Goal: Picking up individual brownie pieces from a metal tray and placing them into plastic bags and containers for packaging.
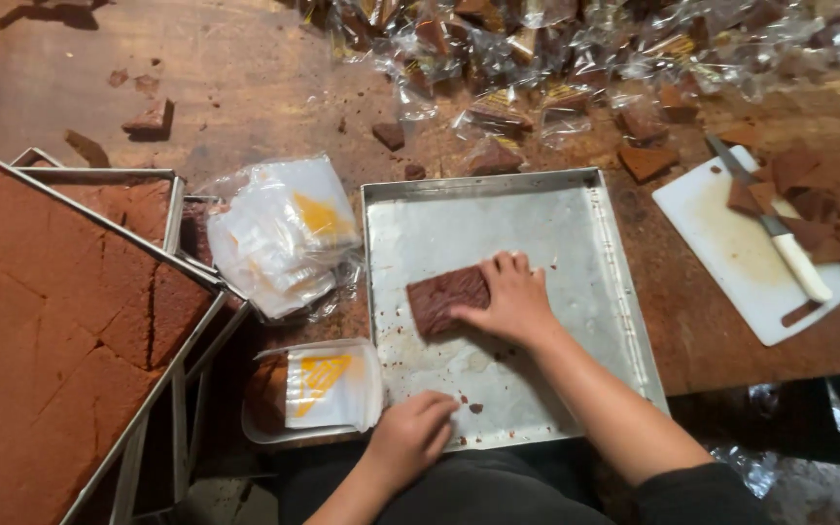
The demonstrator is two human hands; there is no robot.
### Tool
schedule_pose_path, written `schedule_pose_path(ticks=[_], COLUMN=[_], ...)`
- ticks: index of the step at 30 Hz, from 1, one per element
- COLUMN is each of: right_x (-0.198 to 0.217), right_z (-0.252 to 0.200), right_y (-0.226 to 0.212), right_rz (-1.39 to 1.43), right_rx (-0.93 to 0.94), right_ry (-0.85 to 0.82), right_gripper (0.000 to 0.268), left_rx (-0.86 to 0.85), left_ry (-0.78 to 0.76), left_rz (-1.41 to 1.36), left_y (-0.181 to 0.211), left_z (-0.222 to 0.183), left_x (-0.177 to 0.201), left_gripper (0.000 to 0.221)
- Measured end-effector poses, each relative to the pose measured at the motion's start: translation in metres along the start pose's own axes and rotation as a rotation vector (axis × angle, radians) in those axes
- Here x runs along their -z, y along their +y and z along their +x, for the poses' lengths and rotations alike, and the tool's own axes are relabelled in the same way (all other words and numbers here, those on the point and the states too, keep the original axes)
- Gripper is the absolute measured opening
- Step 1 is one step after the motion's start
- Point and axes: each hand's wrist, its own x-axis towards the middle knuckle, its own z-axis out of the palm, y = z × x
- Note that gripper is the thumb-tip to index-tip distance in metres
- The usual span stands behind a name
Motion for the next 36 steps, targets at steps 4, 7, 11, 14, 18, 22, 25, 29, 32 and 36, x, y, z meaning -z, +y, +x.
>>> schedule_pose_path(ticks=[4,7,11,14,18,22,25,29,32,36], right_x=[0.038,0.025,0.009,0.005,-0.021,-0.004,0.029,0.023,0.064,0.039], right_z=[-0.023,-0.038,-0.058,-0.087,-0.091,-0.092,-0.095,-0.102,-0.136,-0.157], right_y=[0.029,0.052,0.071,0.047,0.066,0.065,0.049,0.03,-0.04,-0.083], right_rz=[0.125,0.18,0.984,1.535,0.822,0.818,0.918,1.41,1.362,0.849], right_rx=[0.043,0.064,-0.373,-0.745,-0.536,-0.388,-0.612,-0.351,0.085,0.622], right_ry=[-0.311,-0.124,-0.139,-0.125,0.158,0.032,-0.019,0.526,0.398,0.164], right_gripper=[0.123,0.062,0.05,0.036,0.022,0.045,0.064,0.031,0.023,0.064], left_rx=[0.11,0.192,0.661,0.732,0.805,0.904,0.862,0.397,0.441,0.531], left_ry=[0.131,0.261,0.056,0.175,0.212,0.242,0.376,0.245,0.036,0.055], left_rz=[0.053,0.36,0.277,0.163,-0.013,-0.098,-0.044,0.053,0.051,0.127], left_y=[0.007,0.004,-0.003,0.011,-0.008,0.016,0.032,0.046,0.063,0.068], left_z=[0.001,-0.009,-0.024,-0.026,-0.033,-0.019,-0.016,-0.009,0.012,0.022], left_x=[0.046,0.072,0.076,0.083,0.087,0.098,0.098,0.089,0.083,0.063], left_gripper=[0.029,0.018,0.008,0.008,0.029,0.013,0.004,0.046,0.059,0.066])
